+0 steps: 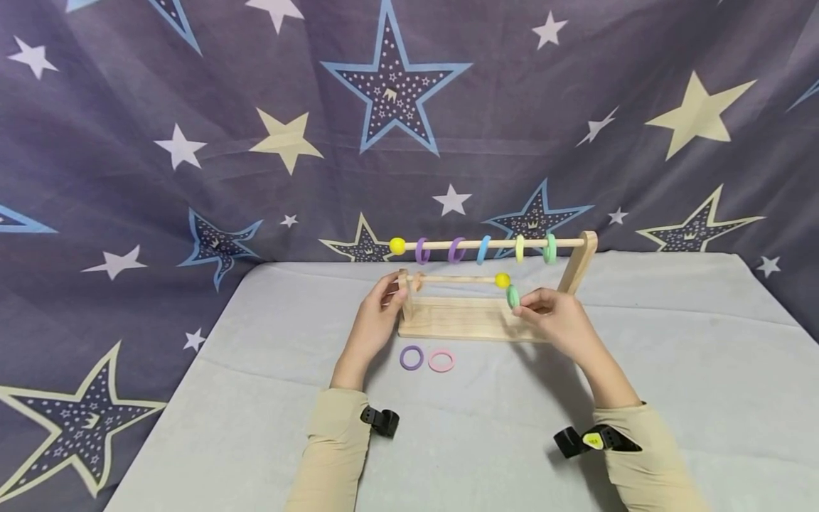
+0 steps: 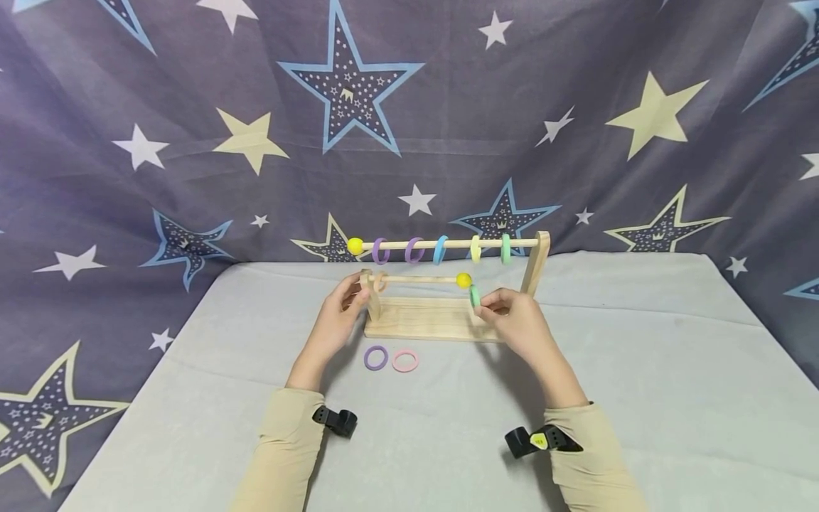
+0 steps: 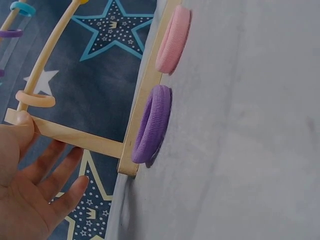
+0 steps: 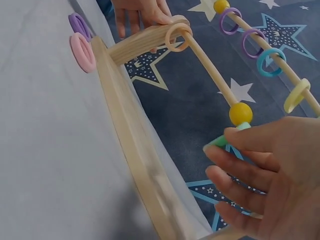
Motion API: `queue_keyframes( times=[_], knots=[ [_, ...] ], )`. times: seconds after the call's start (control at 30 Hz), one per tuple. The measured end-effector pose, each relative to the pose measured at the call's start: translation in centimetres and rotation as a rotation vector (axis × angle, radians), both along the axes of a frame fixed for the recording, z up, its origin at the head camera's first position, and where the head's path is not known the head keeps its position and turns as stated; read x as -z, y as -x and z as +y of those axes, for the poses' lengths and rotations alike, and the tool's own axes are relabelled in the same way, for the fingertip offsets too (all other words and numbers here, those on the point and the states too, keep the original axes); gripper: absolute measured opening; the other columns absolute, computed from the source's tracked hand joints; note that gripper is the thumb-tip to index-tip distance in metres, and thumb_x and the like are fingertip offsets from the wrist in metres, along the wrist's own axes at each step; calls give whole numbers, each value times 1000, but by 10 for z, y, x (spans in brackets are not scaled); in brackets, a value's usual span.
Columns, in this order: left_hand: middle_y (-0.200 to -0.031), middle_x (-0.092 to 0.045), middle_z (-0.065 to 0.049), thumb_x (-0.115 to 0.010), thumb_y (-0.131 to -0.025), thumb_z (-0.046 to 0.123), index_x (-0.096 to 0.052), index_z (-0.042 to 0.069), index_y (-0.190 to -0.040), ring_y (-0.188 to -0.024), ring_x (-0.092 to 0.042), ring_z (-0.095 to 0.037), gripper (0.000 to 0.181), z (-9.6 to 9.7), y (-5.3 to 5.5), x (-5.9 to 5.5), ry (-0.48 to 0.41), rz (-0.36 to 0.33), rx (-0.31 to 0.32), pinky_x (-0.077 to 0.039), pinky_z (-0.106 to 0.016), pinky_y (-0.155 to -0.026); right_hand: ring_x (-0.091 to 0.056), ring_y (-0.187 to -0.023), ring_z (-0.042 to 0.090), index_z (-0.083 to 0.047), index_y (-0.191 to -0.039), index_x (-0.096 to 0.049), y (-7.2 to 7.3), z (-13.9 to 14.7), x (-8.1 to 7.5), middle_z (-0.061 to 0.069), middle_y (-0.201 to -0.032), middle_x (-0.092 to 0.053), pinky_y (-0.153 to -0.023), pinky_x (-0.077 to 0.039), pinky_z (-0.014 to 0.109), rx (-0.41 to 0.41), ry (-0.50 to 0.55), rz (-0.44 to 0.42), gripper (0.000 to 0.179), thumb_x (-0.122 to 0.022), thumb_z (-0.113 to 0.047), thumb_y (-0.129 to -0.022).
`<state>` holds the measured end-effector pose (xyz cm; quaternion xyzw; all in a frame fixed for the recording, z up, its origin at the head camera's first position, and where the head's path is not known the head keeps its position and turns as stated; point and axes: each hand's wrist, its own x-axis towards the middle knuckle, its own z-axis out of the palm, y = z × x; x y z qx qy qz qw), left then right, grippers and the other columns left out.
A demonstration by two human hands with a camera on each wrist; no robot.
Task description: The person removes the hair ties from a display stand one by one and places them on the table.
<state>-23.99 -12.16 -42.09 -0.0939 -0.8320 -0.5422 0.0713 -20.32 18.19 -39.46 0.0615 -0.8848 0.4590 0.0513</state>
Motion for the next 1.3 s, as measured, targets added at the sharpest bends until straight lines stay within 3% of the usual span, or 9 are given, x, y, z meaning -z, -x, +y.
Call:
queue_keyframes(
  times=[0.37,0.73,1.3],
  knots=[
    [-129,-61,-19,-53,-103,27,-50,7,-143,-117,-59,-31,45,-1,0,-1,2,-6,6,-45,-42,-103,-66,-86,26,1,-100,-70,0,2,1,12,-95,-71,-74,-53,37,-95,-22,-22,17,-71,-14,-92],
    [-127,-62,-19,-55,-102,28,-50,8,-143,-116,-61,-31,46,-1,2,4,7,18,7,-47,-43,-101,-65,-85,23,-1,-96,-70,2,-1,8,9,-93,-71,-75,-55,33,-194,-74,-5,8,-70,-5,-90],
    [-127,-62,-19,-54,-102,26,-50,8,-143,-116,-60,-31,45,-2,2,3,-5,23,5,-47,-43,-101,-63,-75,16,-3,-90,-70,1,-11,12,3,-83,-69,-61,-53,28,-262,-112,-58,3,-72,-3,-87]
  ],
)
